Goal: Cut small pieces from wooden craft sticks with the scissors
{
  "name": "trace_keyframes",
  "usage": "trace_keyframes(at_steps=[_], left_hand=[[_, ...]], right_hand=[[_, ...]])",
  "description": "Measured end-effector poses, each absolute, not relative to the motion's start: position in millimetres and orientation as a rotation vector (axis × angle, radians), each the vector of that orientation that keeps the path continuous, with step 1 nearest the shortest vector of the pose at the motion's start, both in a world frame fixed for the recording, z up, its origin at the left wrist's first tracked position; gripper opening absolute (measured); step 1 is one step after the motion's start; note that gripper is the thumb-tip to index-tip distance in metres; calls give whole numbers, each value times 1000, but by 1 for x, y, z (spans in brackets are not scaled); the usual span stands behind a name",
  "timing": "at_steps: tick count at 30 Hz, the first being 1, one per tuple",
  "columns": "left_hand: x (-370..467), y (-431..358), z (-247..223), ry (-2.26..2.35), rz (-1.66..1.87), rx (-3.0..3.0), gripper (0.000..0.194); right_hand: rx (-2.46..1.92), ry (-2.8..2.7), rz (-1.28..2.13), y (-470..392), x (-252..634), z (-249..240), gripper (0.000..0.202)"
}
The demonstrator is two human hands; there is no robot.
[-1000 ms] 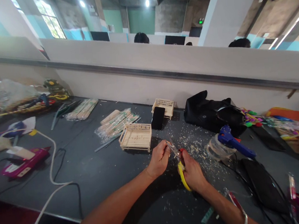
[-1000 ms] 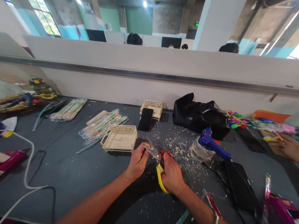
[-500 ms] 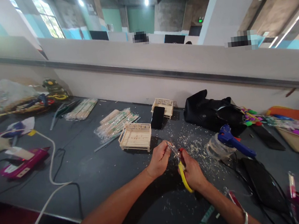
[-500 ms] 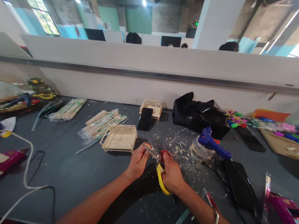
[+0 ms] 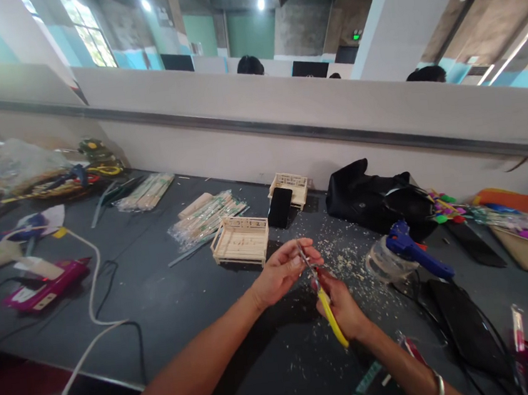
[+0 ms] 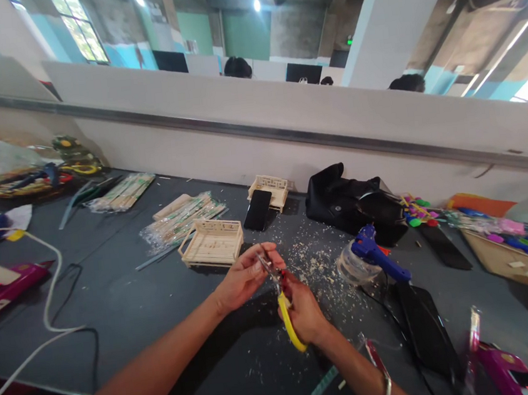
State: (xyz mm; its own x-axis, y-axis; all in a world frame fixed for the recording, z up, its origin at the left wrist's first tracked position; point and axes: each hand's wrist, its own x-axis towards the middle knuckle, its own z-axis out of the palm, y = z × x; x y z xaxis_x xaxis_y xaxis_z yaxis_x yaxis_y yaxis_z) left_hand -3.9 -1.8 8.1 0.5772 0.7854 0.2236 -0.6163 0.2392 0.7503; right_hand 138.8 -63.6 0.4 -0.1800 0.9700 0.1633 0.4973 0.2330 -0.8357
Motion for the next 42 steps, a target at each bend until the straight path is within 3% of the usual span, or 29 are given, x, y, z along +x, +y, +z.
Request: trace_keyframes(at_steps=[14,19,26,42], left_hand=[[1,0,0,298,1003,826,51],[5,0,-4,581,1255,1166,34],[1,-5,-7,709,1268,1537,31],[4,-8,-9,794,1370,1672,21]], right_hand=[[-1583,-1805,566,-62,136,-20,35],[-1802,-1795,495,-60,142,-17,32],[-1865,-1887,441,-63,143,-13,37],[-1772,-1924,426,-63,141,-13,48]])
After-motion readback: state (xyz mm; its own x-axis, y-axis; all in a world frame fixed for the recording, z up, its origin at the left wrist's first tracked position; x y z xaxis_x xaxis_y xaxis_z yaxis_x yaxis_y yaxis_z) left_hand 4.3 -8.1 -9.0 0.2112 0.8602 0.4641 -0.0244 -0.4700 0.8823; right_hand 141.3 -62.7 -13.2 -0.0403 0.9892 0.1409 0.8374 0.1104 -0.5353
